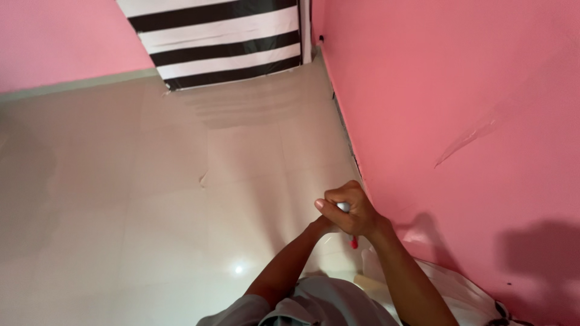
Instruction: The person cleans the floor using a squeegee, moving it across the surface and into corners while navigating around items.
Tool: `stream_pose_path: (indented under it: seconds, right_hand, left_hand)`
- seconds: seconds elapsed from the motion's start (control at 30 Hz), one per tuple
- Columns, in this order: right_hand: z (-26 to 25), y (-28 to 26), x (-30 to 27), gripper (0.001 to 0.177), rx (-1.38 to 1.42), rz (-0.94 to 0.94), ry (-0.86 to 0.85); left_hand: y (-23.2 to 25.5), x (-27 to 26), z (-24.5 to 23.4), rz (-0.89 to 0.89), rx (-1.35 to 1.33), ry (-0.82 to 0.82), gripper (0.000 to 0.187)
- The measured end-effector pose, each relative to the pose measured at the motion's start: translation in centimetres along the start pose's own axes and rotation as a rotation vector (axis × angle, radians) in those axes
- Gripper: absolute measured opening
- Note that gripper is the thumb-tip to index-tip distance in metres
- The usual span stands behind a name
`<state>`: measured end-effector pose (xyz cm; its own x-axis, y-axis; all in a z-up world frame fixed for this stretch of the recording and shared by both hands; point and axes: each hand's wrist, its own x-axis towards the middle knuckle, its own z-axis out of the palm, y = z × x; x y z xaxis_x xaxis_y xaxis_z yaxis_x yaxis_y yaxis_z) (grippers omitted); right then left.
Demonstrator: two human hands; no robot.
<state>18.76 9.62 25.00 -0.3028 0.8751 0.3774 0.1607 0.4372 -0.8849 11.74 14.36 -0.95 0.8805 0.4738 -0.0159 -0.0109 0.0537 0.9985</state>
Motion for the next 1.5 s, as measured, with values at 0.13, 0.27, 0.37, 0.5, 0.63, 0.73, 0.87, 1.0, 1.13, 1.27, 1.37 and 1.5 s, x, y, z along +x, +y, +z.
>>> stream_pose_path:
  seconds: [0.13, 0.27, 0.37, 0.5, 0.63, 0.73, 0.87, 1.0, 1.13, 1.27, 1.37, 1.5]
  right_hand:
    - [0.6, 2.0, 1.4, 0.045, 0.011, -0.072, 0.091]
    - [0.9, 2.4, 3.8, 0.045, 0.093, -0.079, 0.146]
    - [1.6, 3.3, 4.8, 0.045, 0.141, -0.067, 0.201]
    - [2.0, 4.6, 5.4, 0.046, 0.25, -0.088, 0.283]
    - [2.3, 6.9, 6.2, 0.045, 0.303, -0.047, 0.364]
    - [1.9, 7.1, 6.4, 0.046, 0.31, -0.029, 0.442]
    - [-0.5, 3.6, 7.4, 0.049, 0.378, -0.068, 0.52]
    - [-0.2, -0.1, 8.9, 0.047, 0.185, -0.029, 0.424]
    - [3.5, 1.2, 11.9, 0.044, -0.174, 0.078, 0.218]
    - [5.1, 4.6, 12.9, 0.048, -0.171, 0.112, 0.118]
    - [4.3, 5.5, 12.8, 0.048, -0.169, 0.04, 0.148]
    - [2.9, 5.0, 12.6, 0.041, 0.01, 0.072, 0.175]
  left_hand:
    - [-1.2, -1.8, -4.5, -0.074, 0.283, 0.109, 0.028]
    - [0.9, -3.9, -9.0, -0.348, 0.634, 0.03, 0.021]
    - [1.4, -4.9, -11.6, -0.461, 0.592, 0.098, 0.024]
    - [3.0, -6.3, -14.7, -0.419, 0.658, 0.141, 0.024]
    - [4.9, -7.0, -17.3, -0.441, 0.729, 0.247, 0.029]
    - [5.1, -6.7, -18.3, -0.429, 0.802, 0.203, 0.03]
    - [3.2, -3.8, -17.3, -0.371, 0.745, 0.058, 0.037]
    - [0.9, -1.2, -13.9, -0.243, 0.516, -0.019, 0.037]
    - [1.2, 0.6, -11.5, 0.125, -0.164, -0.083, 0.03]
    - [2.5, 0.0, -12.8, 0.119, -0.121, -0.133, 0.031]
    - [3.0, 0.0, -14.0, 0.131, -0.097, -0.164, 0.033]
    - [2.5, -1.8, -17.2, -0.147, 0.379, -0.065, 0.028]
